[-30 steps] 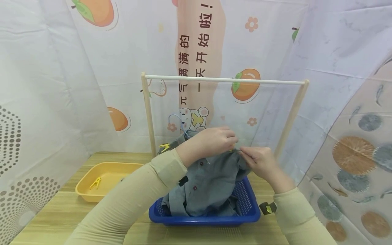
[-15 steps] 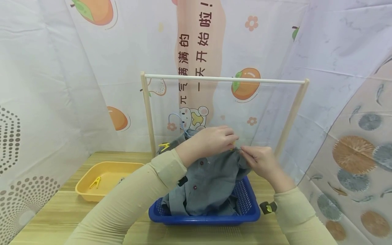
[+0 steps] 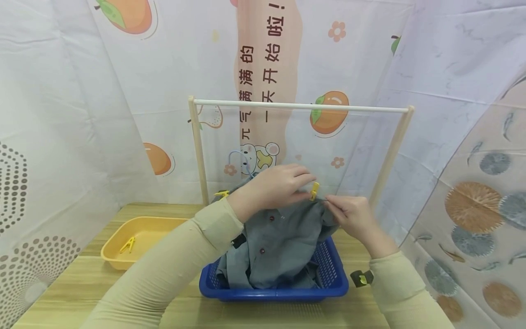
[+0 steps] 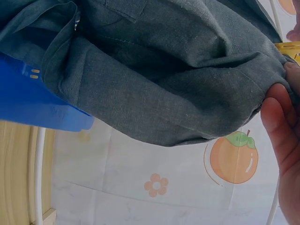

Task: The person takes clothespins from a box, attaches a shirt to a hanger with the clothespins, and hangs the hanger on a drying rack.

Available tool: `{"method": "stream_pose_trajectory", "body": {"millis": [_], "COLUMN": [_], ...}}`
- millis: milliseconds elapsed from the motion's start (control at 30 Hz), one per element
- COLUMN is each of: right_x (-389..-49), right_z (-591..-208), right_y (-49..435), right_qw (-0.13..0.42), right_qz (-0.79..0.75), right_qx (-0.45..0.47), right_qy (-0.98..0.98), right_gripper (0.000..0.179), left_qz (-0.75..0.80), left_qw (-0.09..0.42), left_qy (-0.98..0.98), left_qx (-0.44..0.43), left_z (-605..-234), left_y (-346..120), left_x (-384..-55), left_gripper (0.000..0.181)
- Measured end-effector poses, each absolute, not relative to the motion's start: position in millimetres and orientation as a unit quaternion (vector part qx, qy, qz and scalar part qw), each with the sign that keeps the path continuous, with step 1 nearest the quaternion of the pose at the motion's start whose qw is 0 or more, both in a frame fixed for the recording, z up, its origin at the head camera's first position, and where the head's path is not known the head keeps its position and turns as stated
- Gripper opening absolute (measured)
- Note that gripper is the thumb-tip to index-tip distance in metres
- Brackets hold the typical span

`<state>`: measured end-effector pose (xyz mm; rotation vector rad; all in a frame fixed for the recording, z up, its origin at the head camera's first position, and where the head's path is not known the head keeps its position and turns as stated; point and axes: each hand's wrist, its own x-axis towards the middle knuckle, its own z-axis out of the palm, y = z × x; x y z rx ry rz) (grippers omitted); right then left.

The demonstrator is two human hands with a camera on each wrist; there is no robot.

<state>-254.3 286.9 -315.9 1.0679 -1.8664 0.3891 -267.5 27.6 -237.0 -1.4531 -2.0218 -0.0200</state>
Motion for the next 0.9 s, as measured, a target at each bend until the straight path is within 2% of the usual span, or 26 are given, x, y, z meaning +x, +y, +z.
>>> {"method": "stream_pose_trajectory", "body": {"millis": [267, 467, 900], "right_x": [-253, -252, -253], "right_z": [-315, -315, -322], "right_y": [289, 291, 297], "right_qw": [0.454, 0.453, 0.478], "right_qz": [0.167, 0.168, 0.167], "right_qx": [0.414, 0.406, 0.390], "right_qy": [-0.771, -0.776, -0.769], "right_gripper": [0.050, 0.045, 0.049], "left_qz": [-0.029, -0.036, -0.082], "left_qw": [0.351, 0.394, 0.443], "left_qy": [-0.767, -0.755, -0.738], "left_qx": [-0.537, -0.523, -0.503], "left_z": [-238, -240, -238], "left_y": [0, -18, -59], "left_x": [-271, -273, -271], "left_gripper": [0.037, 0.034, 0.032]}}
